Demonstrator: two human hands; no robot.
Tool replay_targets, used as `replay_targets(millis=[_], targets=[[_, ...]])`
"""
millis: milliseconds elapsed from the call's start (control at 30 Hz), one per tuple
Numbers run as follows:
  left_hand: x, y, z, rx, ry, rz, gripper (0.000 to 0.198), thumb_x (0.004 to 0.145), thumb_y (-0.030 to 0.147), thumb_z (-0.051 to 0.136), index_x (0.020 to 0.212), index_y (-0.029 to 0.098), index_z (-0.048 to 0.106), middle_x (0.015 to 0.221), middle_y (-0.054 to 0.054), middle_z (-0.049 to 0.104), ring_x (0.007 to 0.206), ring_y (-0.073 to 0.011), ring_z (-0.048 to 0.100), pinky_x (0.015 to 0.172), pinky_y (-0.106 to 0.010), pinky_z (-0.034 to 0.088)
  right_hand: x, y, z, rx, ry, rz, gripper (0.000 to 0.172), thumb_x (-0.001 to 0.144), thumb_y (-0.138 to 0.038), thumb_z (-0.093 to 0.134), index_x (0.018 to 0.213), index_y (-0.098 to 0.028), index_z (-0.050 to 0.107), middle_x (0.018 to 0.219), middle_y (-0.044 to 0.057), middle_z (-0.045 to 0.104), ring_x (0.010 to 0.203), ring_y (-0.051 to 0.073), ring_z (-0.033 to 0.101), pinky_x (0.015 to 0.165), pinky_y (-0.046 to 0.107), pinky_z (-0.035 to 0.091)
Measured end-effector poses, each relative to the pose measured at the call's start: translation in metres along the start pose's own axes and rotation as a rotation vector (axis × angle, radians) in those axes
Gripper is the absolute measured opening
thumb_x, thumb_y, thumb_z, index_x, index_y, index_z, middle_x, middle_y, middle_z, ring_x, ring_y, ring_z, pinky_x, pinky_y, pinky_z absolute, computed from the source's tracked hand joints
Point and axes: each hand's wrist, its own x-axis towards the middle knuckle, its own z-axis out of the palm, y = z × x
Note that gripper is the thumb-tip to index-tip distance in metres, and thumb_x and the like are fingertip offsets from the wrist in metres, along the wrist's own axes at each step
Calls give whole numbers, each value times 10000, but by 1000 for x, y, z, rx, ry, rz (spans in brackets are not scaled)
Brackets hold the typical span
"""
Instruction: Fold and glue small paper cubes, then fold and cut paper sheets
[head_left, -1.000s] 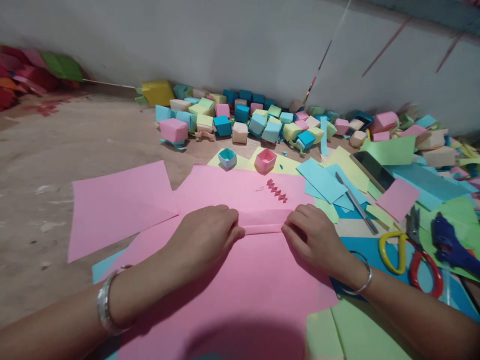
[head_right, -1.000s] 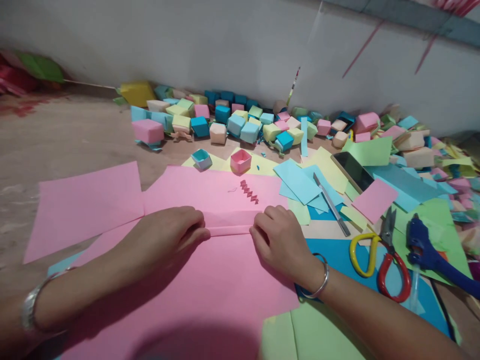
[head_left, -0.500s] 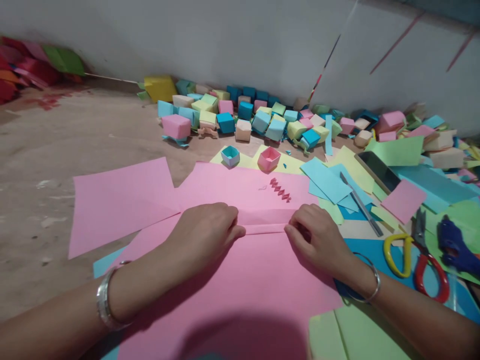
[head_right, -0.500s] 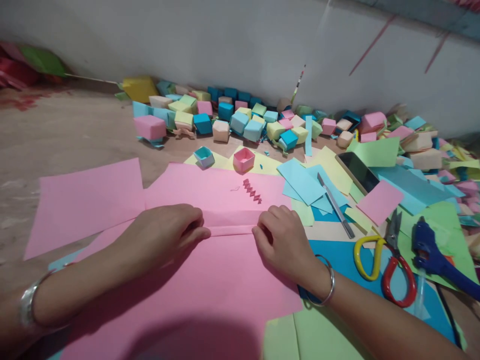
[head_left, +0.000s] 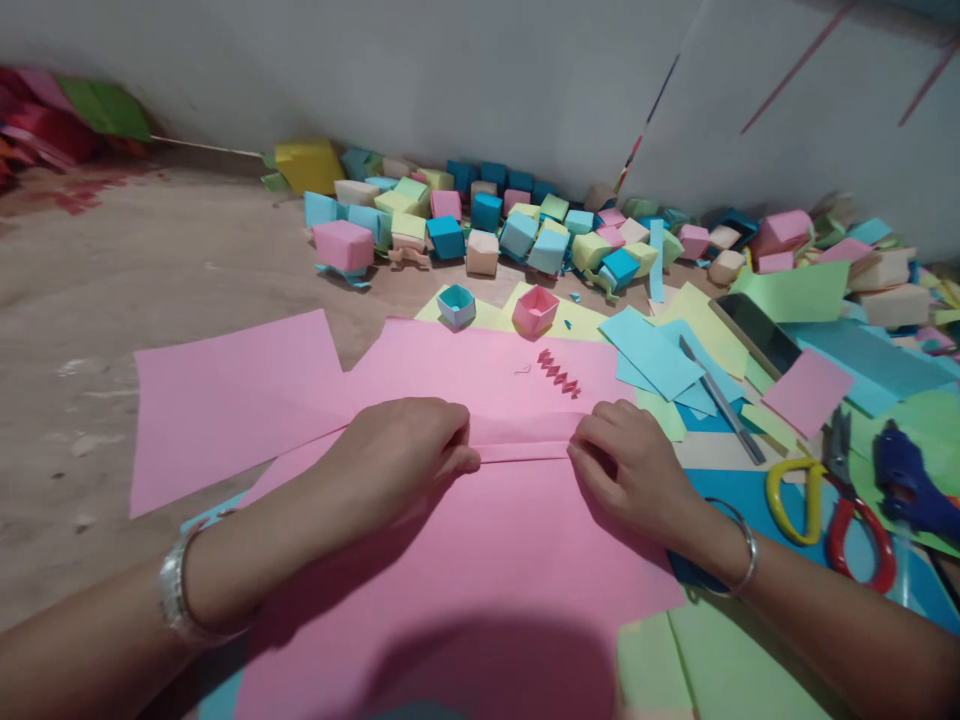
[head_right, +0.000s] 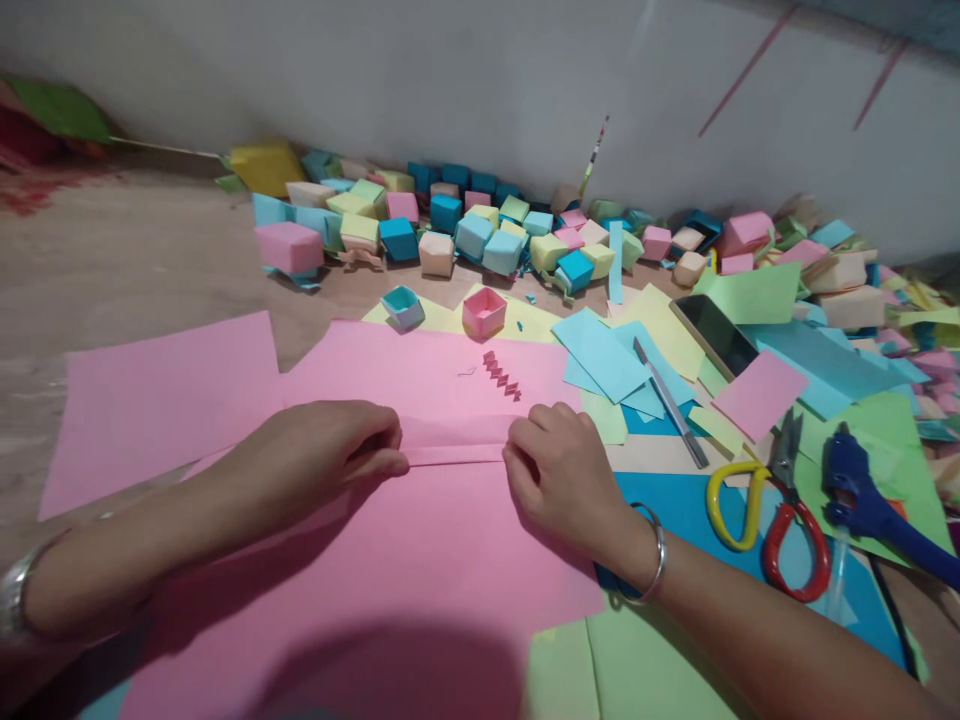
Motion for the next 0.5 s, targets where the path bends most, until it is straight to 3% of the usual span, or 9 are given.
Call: replay_targets(millis=[133, 500], targets=[[0, -3, -8, 4, -63, -54, 186, 849, 296, 576, 697, 199, 626, 727, -19, 665, 611, -160, 525, 556, -278, 242, -1, 1, 1, 2, 3, -9, 207, 906, -185, 471, 699, -182, 485, 701, 5, 465, 703, 155, 394, 658, 330, 250], [1, -1, -5, 107, -52, -54, 270, 883, 323, 477, 698, 194, 625, 721, -54, 657, 586, -178, 510, 545, -295, 220, -2, 4, 2, 2, -12, -11, 206, 910, -196, 474, 706, -187, 492, 705, 6, 470, 703, 159, 403, 663, 332, 266]])
